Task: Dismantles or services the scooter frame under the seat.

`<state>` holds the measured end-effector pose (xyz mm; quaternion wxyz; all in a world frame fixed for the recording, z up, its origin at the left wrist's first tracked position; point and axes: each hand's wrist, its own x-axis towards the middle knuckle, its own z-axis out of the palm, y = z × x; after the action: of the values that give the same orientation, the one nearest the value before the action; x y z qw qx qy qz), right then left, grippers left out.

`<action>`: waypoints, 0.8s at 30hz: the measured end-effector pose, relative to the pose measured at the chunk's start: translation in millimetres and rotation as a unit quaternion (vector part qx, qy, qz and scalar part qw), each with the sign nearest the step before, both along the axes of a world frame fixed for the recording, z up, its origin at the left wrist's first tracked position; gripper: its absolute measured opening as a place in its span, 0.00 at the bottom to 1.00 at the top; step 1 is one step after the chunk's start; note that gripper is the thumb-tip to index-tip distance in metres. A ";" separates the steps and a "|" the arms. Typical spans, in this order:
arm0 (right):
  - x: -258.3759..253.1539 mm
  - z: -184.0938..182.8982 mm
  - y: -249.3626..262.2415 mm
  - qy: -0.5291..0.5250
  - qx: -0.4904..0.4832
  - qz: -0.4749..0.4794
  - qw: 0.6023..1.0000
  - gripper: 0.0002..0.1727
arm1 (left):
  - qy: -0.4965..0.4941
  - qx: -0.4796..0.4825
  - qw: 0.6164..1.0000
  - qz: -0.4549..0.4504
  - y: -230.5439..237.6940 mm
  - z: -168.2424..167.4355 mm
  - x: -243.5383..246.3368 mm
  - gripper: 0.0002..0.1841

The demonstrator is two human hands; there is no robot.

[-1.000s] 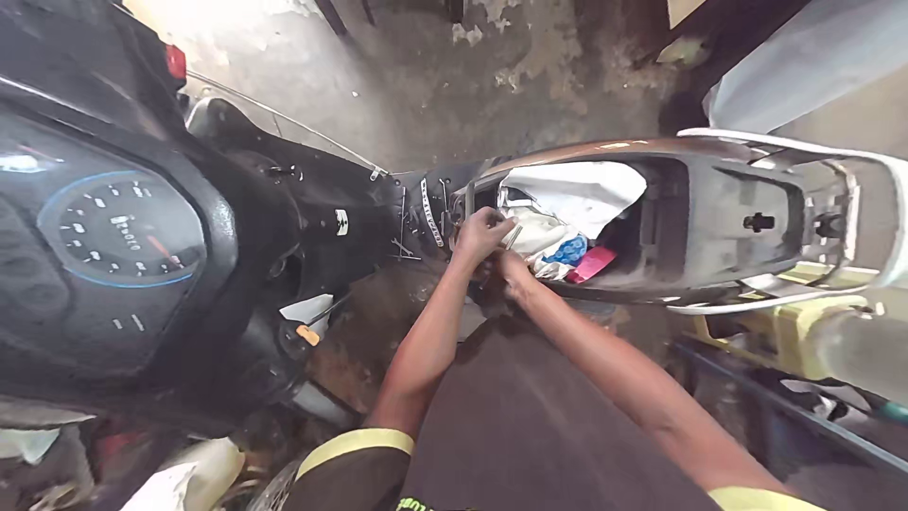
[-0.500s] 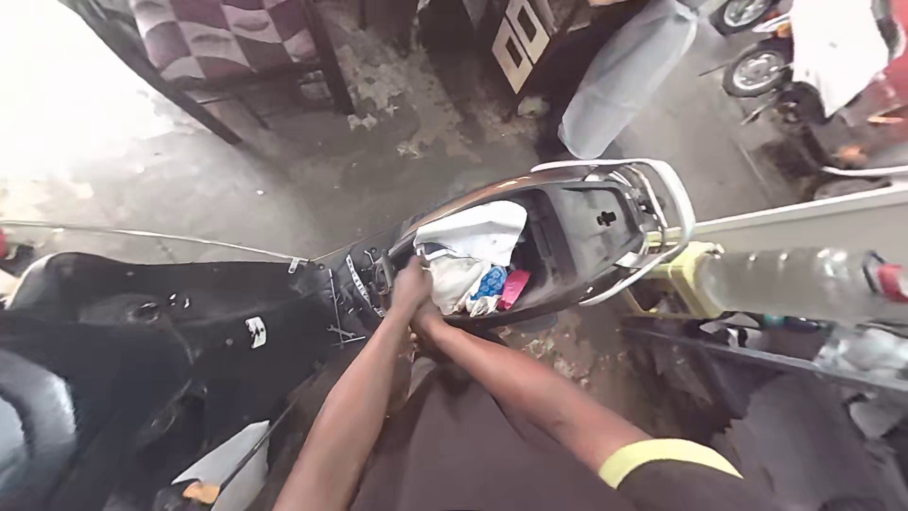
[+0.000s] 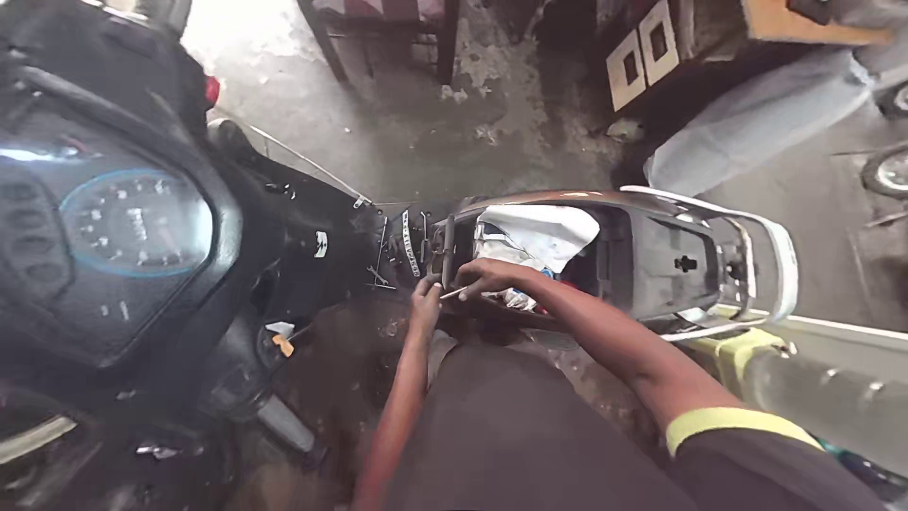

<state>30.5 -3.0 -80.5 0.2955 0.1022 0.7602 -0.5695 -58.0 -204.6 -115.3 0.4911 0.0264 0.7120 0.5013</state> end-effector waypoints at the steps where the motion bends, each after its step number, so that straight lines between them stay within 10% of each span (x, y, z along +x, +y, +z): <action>1: 6.0 2.4 5.4 -0.007 -0.027 -0.056 0.998 0.23 | -0.036 0.033 0.998 -0.045 -2.6 -0.7 2.5 0.18; 7: -2.3 6.5 -12.0 -0.045 -0.016 -0.323 0.945 0.28 | 0.056 0.027 0.952 -0.298 16.3 -1.8 22.1 0.31; 11: -20.9 36.6 -38.3 0.008 0.231 -0.128 0.964 0.19 | 0.271 -0.061 0.915 -0.293 32.3 3.5 35.9 0.21; 14: -9.2 57.5 -65.6 0.040 0.262 0.046 0.963 0.13 | 0.251 0.020 0.934 -0.252 15.4 -21.4 33.2 0.26; 17: 23.4 77.9 -75.2 -0.056 0.270 0.080 0.958 0.17 | 0.379 0.011 0.876 -0.298 34.9 -34.4 27.2 0.22; 24: 21.6 74.3 -40.9 -0.141 0.258 -0.210 0.933 0.24 | 0.385 0.022 0.860 -0.335 42.2 -26.4 33.4 0.19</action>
<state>52.1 -44.0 -6.1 0.2367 0.4115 0.7925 -0.3830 -24.6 -162.4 -141.7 0.3153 0.4647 0.7814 0.2722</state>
